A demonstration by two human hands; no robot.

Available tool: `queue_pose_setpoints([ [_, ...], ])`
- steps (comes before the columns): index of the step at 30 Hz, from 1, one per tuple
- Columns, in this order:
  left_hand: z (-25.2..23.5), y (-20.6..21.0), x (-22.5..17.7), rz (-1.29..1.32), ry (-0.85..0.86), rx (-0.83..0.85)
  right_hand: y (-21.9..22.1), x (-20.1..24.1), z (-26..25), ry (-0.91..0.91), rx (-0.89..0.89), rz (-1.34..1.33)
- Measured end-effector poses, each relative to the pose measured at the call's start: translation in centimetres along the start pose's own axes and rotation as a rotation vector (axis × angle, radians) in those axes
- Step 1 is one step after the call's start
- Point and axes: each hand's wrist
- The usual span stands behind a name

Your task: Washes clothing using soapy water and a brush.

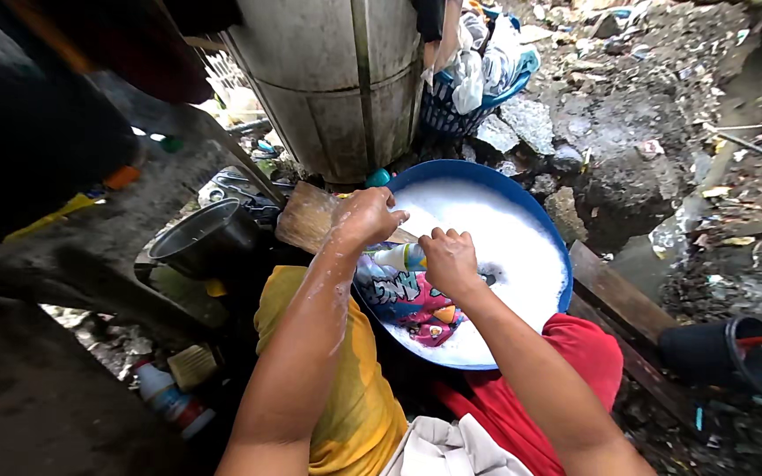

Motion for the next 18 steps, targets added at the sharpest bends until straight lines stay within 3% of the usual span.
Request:
queue_pose_setpoints([
  [18, 0.0, 0.1, -0.1, -0.009, 0.004, 0.015, -0.6, -3.8, 0.1, 0.138, 0.034, 0.012],
])
Point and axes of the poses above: each hand's wrist, its own z-axis away from the middle knuckle, its own y-axis out of the palm, x = y × z, and after that the axes turned 13 degrees about -z, right-handed
